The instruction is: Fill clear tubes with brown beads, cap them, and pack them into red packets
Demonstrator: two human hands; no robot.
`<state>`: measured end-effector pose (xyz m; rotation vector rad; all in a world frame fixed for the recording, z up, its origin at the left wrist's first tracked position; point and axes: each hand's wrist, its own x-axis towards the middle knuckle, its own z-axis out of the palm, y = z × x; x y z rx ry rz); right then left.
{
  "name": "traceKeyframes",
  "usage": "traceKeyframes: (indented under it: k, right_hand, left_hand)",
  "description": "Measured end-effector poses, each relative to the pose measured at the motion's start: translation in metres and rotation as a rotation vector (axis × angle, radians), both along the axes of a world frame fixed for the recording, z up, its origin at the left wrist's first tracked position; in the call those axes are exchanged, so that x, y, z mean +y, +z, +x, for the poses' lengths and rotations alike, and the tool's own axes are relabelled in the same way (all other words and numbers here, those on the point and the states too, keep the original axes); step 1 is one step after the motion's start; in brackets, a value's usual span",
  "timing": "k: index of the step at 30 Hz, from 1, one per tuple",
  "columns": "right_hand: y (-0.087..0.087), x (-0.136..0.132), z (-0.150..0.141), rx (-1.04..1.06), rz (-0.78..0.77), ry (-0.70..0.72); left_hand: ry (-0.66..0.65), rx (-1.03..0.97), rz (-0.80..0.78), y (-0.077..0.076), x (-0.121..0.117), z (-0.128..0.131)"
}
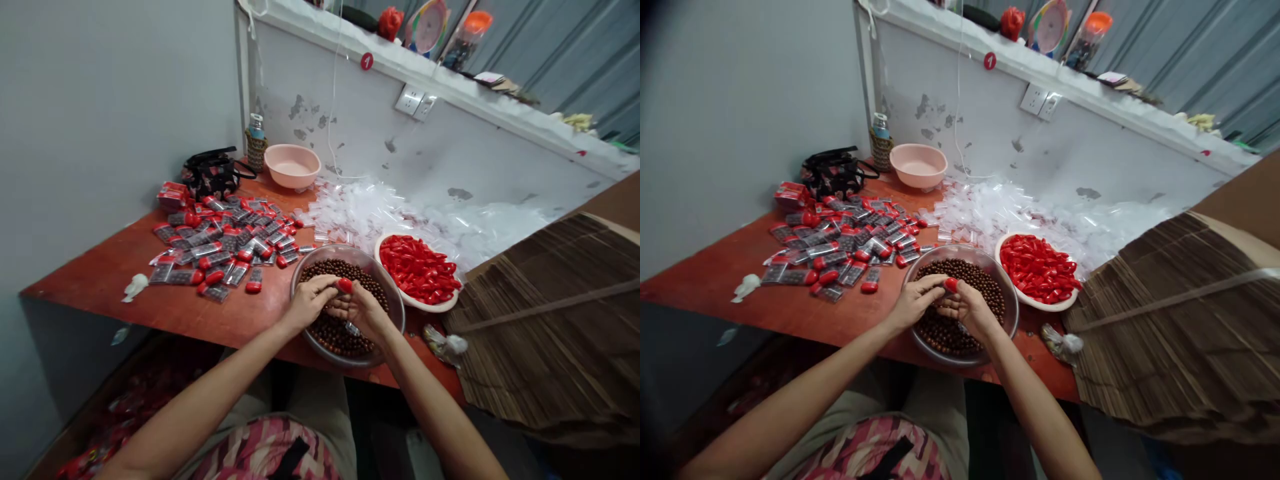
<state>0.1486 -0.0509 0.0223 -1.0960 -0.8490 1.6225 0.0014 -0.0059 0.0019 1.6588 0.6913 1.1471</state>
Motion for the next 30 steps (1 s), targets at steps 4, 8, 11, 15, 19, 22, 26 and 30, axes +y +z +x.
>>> traceKeyframes:
  k: [4, 8, 11, 15, 19, 22, 26, 30]
  right_hand:
    - [0.016, -0.009, 0.035, -0.16, 0.127, -0.082]
    - [0.023, -0.021, 0.074, -0.708, 0.251, -0.089]
    - [0.018, -0.026, 0.085, -1.094, 0.394, 0.135]
    - [0.005, -0.024, 0.071, -1.397, 0.679, 0.545]
    - [-0.004, -0.017, 0.056, -1.666, 0.752, 0.708]
    - [-0.004, -0.011, 0.058, -1.789, 0.706, 0.712]
    - [0.0, 0.005, 0.064, -1.81, 0.671, 0.601]
    - [-0.01, 0.027, 0.046, -1.67, 0.667, 0.547]
  left_hand:
    - [0.143, -0.069, -0.089, 0.015, 0.029, -0.014]
    - [0.451, -0.132, 0.019, 0.032, 0.074, -0.04]
    - [0.487, -0.051, 0.117, 0.034, 0.077, -0.043]
    - [0.286, 0.106, 0.151, 0.018, 0.04, -0.024]
    - [0.157, 0.16, 0.145, 0.002, 0.014, -0.007]
    - [0.176, 0.184, 0.14, -0.002, 0.014, -0.005]
    - [0.189, 0.194, 0.142, -0.001, 0.017, -0.006]
    - [0.226, 0.198, 0.157, -0.003, 0.016, -0.005]
